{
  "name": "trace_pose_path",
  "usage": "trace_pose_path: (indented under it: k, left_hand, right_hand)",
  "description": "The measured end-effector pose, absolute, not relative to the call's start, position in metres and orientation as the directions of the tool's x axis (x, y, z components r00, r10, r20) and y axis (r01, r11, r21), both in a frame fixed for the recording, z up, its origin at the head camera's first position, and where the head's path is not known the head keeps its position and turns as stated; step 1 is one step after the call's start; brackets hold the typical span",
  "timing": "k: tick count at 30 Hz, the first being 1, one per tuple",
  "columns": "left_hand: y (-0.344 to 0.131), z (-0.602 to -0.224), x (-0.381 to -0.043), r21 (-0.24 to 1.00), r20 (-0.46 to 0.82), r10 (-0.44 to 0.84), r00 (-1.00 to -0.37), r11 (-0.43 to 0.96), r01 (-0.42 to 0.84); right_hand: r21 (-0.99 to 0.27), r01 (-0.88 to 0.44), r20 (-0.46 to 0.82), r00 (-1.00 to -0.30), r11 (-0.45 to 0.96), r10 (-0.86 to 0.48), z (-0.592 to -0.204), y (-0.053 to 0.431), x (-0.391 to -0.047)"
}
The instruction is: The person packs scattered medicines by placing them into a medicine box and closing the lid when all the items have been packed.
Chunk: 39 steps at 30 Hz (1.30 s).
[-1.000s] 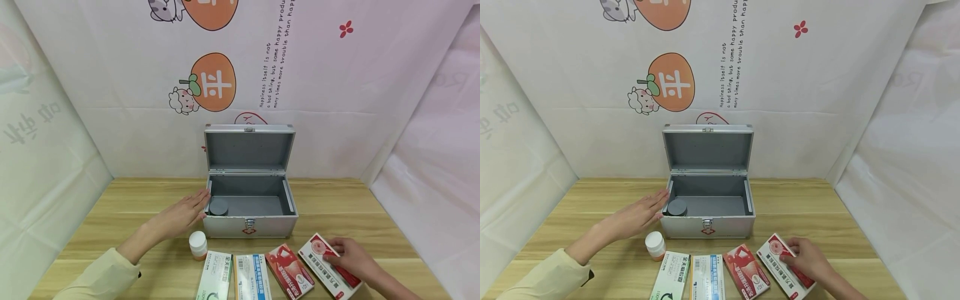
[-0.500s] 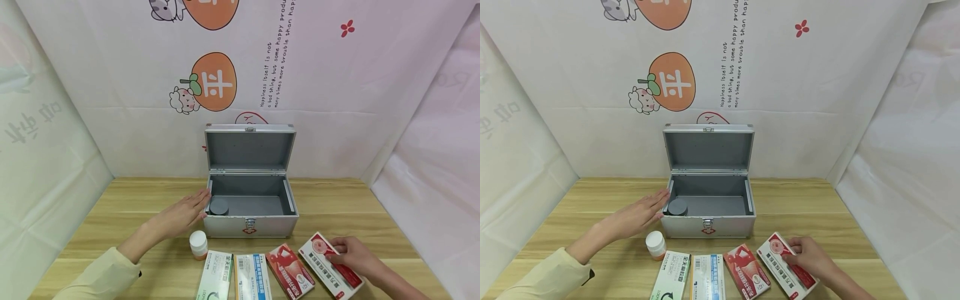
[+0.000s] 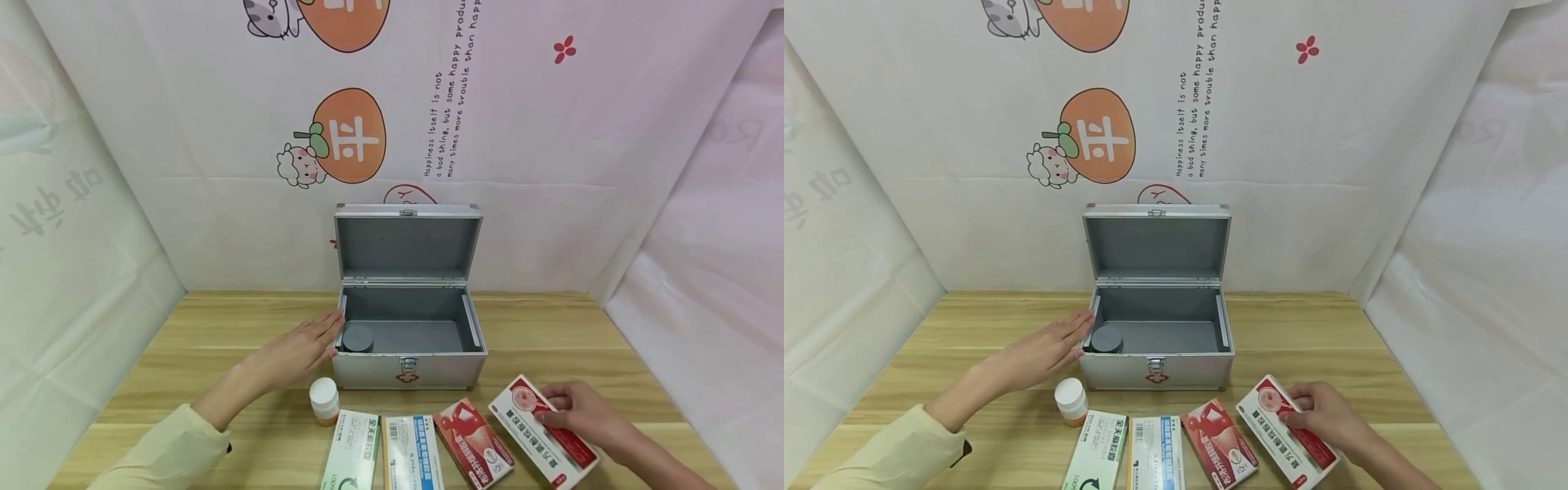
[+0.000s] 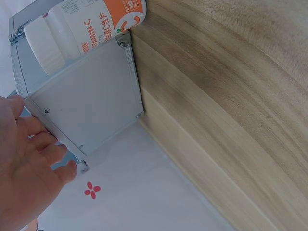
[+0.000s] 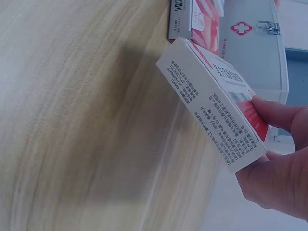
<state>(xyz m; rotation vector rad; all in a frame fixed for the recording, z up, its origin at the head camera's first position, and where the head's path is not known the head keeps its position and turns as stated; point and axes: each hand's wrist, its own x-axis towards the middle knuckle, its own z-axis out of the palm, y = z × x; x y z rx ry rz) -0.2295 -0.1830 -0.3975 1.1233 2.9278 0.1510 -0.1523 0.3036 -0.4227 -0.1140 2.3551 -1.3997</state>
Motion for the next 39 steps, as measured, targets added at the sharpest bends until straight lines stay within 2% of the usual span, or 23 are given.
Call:
trace_pose_path:
  k: [12,26,39]
  left_hand:
    - [-0.184,-0.4,-0.229,0.065,0.055,0.671,-0.739,0.737,0.673]
    - [-0.183,-0.399,-0.229,0.071,0.06,0.672,-0.738,0.735,0.675]
    - [-0.183,-0.399,-0.229,0.069,0.052,0.67,-0.741,0.737,0.672]
  right_hand:
    - [-0.874,0.091,-0.26,-0.918,0.478,-0.3,-0.409,0.302,-0.153]
    - [-0.866,0.081,-0.246,-0.928,0.493,-0.28,-0.391,0.296,-0.152]
    - [-0.864,-0.007,-0.182,-0.928,0.504,-0.324,-0.372,0.281,-0.158]
